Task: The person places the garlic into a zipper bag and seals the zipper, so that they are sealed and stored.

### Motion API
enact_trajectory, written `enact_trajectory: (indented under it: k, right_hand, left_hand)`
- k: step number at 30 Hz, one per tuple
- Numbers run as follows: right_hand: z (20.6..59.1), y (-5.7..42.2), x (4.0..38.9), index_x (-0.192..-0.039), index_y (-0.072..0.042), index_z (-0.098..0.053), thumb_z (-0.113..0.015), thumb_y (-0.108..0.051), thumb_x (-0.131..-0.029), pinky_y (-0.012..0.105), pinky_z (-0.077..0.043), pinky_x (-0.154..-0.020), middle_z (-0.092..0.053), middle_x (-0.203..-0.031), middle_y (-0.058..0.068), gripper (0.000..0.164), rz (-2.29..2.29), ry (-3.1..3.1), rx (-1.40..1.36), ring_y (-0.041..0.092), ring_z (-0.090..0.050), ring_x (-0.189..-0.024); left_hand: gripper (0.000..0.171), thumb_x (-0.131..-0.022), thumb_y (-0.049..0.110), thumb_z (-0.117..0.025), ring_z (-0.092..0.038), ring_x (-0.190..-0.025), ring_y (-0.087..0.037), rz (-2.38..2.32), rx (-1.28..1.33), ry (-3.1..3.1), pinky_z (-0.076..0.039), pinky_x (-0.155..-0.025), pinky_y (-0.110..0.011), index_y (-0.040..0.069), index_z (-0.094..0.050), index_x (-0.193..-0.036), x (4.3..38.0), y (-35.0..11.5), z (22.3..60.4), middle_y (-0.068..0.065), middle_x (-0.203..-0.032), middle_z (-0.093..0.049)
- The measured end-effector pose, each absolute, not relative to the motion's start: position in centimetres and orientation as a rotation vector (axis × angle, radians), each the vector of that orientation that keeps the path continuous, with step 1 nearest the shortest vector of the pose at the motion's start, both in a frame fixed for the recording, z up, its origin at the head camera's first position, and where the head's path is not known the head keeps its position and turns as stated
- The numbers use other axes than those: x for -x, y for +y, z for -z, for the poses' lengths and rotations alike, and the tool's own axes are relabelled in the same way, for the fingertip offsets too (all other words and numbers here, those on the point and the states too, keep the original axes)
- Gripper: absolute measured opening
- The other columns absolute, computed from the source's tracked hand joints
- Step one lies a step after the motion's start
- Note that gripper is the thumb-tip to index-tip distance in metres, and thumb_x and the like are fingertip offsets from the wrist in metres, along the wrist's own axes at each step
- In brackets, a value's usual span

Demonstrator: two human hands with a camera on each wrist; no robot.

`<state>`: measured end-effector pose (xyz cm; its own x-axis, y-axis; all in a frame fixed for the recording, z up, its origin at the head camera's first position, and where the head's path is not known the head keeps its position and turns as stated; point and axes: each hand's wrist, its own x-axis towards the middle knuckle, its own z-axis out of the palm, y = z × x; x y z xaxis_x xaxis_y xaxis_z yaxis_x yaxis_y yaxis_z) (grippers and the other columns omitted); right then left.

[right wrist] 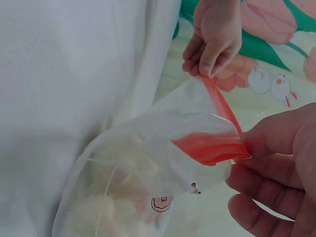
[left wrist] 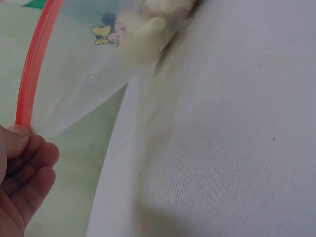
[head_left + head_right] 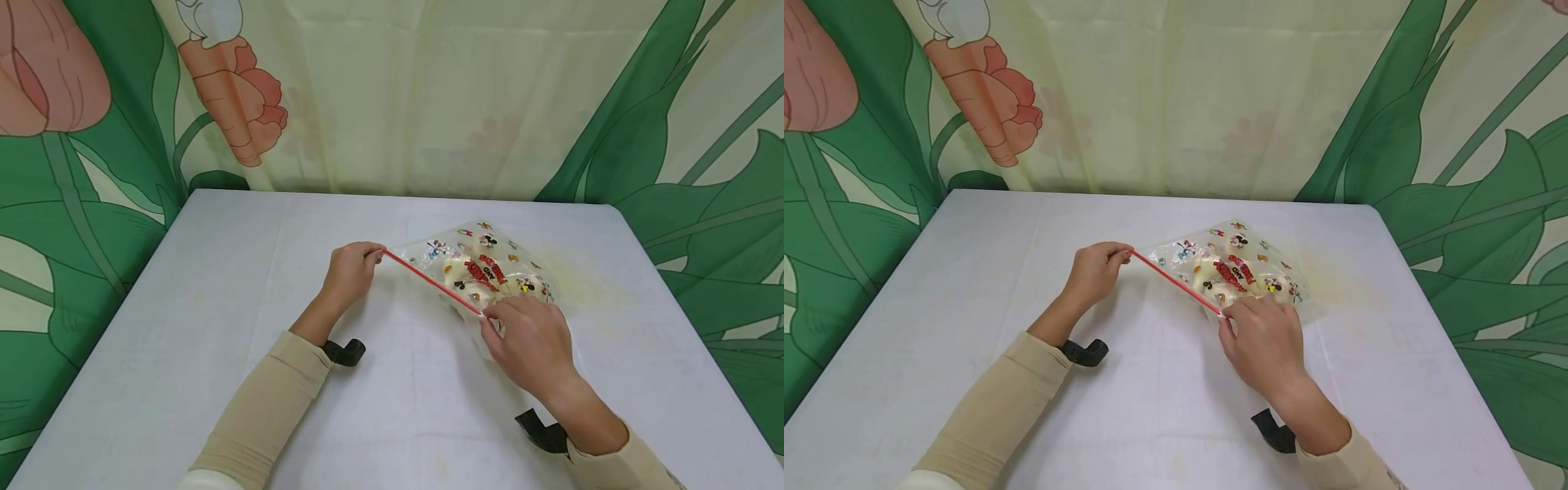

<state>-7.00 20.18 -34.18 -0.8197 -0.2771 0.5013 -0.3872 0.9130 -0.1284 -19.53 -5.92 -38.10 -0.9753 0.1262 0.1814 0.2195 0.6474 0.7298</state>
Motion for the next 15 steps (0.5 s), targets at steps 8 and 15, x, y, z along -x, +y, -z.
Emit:
enact_trajectory:
  k: [8, 15]
  right_hand:
    - [34.3, 20.5, 6.1, -0.086, -0.007, -0.078, -0.081, -0.011, -0.077, 0.045, -0.050, -0.060, -0.074, -0.086, 0.006, 0.011, -0.326, -2.569, -0.448, 0.028, -0.068, -0.078]
    - [34.6, 20.8, 5.7, -0.084, -0.007, -0.077, -0.081, -0.010, -0.076, 0.047, -0.049, -0.060, -0.073, -0.084, 0.006, 0.009, -0.344, -2.518, -0.434, 0.029, -0.066, -0.078]
  left_hand:
    - [0.020, -0.101, 0.010, -0.061, -0.069, -0.092, -0.020, 1.210, 0.300, -2.727, -0.055, -0.072, -0.032, 0.001, -0.075, -0.113, 19.3, -6.1, 37.8, -0.009, -0.098, -0.075]
    - [0.020, -0.100, 0.008, -0.061, -0.070, -0.091, -0.021, 1.203, 0.350, -2.686, -0.056, -0.071, -0.032, 0.000, -0.075, -0.112, 18.8, -6.4, 37.4, -0.011, -0.098, -0.074]
